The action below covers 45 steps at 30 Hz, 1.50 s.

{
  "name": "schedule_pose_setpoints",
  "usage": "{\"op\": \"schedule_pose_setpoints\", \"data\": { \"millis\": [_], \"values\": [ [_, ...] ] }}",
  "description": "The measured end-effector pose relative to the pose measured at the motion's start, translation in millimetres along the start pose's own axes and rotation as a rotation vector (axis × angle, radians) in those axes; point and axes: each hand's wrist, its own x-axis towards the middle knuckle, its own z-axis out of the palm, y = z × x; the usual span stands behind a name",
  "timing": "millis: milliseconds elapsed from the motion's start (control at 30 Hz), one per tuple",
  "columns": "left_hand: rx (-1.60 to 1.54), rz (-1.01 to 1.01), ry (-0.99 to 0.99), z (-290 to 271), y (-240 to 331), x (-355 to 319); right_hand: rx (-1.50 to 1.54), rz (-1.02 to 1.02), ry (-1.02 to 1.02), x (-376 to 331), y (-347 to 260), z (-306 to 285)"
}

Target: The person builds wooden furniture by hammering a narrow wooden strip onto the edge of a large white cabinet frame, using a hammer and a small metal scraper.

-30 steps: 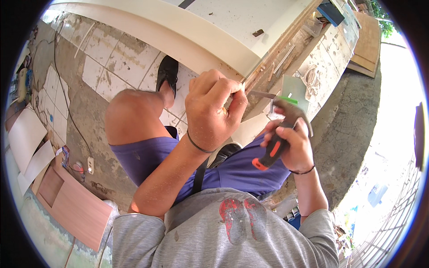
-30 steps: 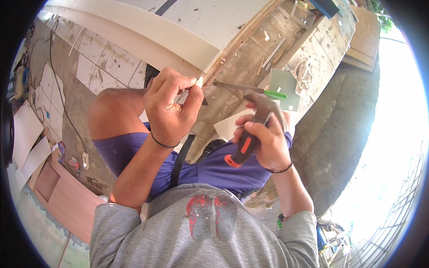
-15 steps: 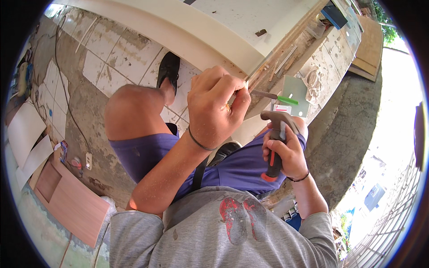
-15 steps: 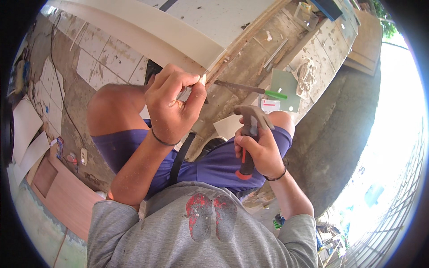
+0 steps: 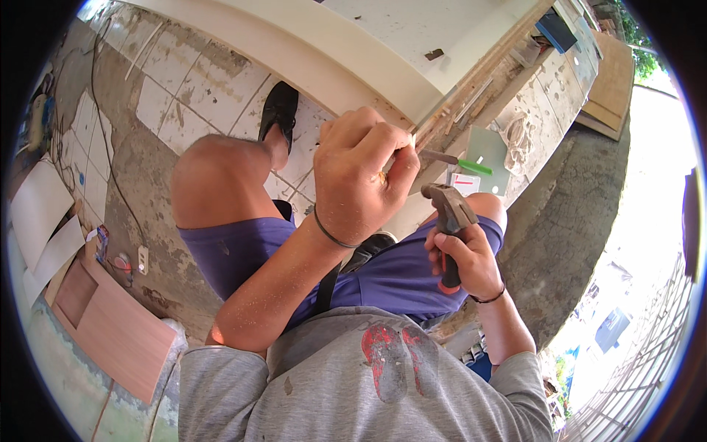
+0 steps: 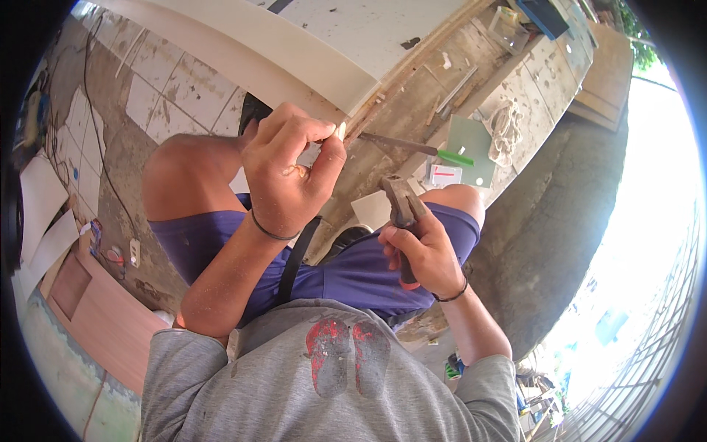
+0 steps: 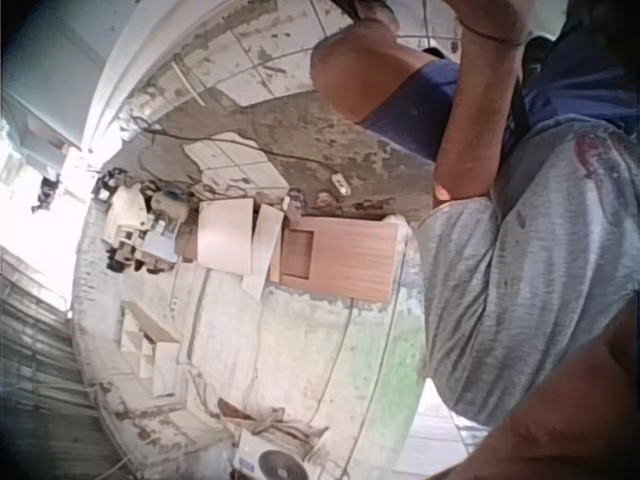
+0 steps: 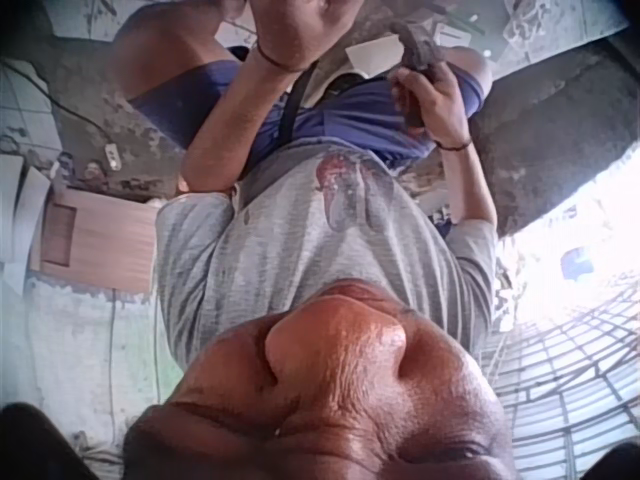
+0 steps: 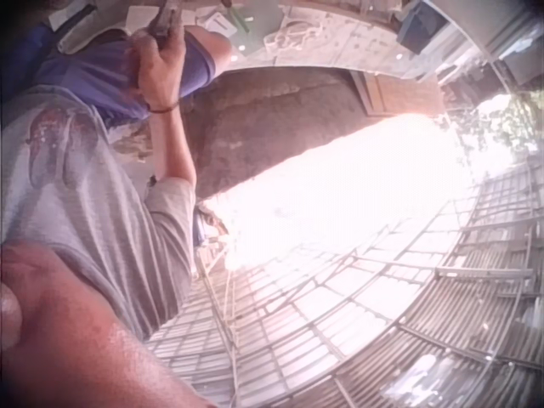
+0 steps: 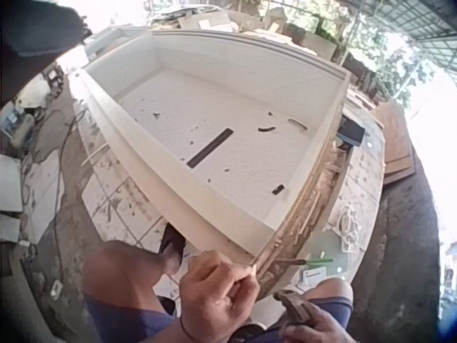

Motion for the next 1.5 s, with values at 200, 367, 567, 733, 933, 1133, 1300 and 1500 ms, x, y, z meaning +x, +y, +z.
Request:
{"op": "schedule_pose_setpoints", "data": {
  "millis": [200, 367, 567, 733, 933, 1133, 1300, 1500],
  "values": [
    [0.011, 0.023, -0.006, 0, 0, 0, -0.222, -0.172, 0.085, -5, -8, -4],
    [-0.001, -0.013, -0.014, -1, 1, 0, -0.181, -0.311, 0.136, -7, -12, -5],
    [0.017, 0.027, -0.017, -2, 1, 1, -0.196, -0.307, 0.156, -8, -11, -9],
    [0.005, 0.045, -0.009, -2, 1, 4, -0.191, -0.328, 0.163, -10, -14, -6],
    [-0.045, -0.066, -0.007, -1, 2, 3, -0.158, -0.334, 0.152, -11, -17, -5],
    [-0.035, 0.0, -0.042, -4, 0, 5, -0.29, -0.467, 0.201, -12, -21, -9],
    [-0.015, 0.034, -0.05, -4, 1, 6, -0.359, -0.573, 0.269, -15, -40, -7],
    [0.044, 0.014, -0.049, -4, 2, 4, -0.317, -0.611, 0.273, -17, -45, -4]
  ]
}}
